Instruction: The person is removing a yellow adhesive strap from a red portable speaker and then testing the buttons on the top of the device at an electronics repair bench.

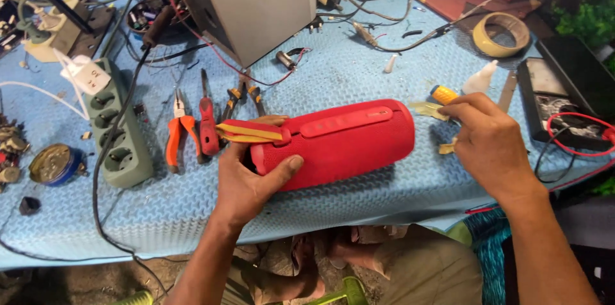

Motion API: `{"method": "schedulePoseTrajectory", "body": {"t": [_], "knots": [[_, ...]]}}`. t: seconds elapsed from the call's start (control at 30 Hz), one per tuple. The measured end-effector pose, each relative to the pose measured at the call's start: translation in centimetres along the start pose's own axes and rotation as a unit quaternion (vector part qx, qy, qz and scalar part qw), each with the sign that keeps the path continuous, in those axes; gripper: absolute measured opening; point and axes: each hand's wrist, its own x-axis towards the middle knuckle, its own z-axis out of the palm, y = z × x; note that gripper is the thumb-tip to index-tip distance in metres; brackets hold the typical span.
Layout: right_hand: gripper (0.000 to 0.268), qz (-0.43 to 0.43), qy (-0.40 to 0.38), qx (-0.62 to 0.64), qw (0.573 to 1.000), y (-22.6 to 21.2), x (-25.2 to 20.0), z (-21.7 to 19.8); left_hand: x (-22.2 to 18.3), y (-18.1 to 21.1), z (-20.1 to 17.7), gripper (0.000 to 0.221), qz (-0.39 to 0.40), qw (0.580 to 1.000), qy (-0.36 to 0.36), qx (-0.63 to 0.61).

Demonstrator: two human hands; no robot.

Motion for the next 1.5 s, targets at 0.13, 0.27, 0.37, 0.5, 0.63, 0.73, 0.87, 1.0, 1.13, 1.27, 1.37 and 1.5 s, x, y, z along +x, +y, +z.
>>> {"method": "schedulePoseTrajectory", "body": {"t": [0.13, 0.27, 0.37, 0.5, 0.63, 0.73, 0.87, 1.0, 1.13, 1.27, 1.37, 1.5], "knots": [[0.032, -0.013, 0.039, 0.010, 0.999, -0.7, 0.1, -0.1, 0.8, -0.2, 0.3, 0.047, 0.056, 0.998, 0.003, 0.011], [0.027, -0.028, 0.078, 0.026, 0.996, -2.3, 0.5, -0.9, 0.9, -0.4, -0.3, 0.047, 0.085, 0.996, -0.039, 0.012], [0.022, -0.034, 0.106, 0.038, 0.993, -2.5, 0.5, -0.5, 1.1, -0.2, -0.7, 0.054, 0.101, 0.992, -0.071, 0.021], [0.016, -0.014, 0.128, 0.029, 0.991, -1.9, -0.1, 0.9, 0.8, -0.3, -0.9, 0.064, 0.109, 0.990, -0.089, 0.033], [0.024, -0.026, 0.123, 0.043, 0.991, -2.7, -0.1, 0.7, 0.5, -0.4, -1.1, 0.072, 0.120, 0.988, -0.090, 0.043], [0.033, -0.047, 0.138, 0.044, 0.988, -4.0, 0.0, 0.3, 0.2, -0.5, -1.2, 0.082, 0.132, 0.983, -0.113, 0.056], [0.023, -0.026, 0.144, 0.040, 0.988, -5.4, 0.0, 0.7, 0.1, -1.1, -1.3, 0.090, 0.160, 0.978, -0.119, 0.065], [0.029, -0.010, 0.153, 0.057, 0.987, -6.4, 0.3, 0.9, 0.1, -1.2, -1.4, 0.090, 0.161, 0.978, -0.118, 0.053], [0.027, -0.023, 0.177, 0.091, 0.980, -9.2, 0.7, -0.3, 0.3, -1.2, -1.4, 0.089, 0.162, 0.979, -0.114, 0.047], [0.016, -0.094, 0.161, 0.108, 0.977, -12.8, 1.4, -1.8, 0.2, -1.0, -1.5, 0.091, 0.127, 0.984, -0.114, 0.056], [0.021, -0.153, 0.114, 0.105, 0.976, -15.0, 2.8, -1.5, 0.2, -1.2, -1.5, 0.091, 0.131, 0.983, -0.115, 0.050], [0.024, -0.205, 0.069, 0.084, 0.973, -16.8, 4.3, -0.8, 0.1, -1.4, -1.6, 0.094, 0.125, 0.984, -0.116, 0.051]]}}
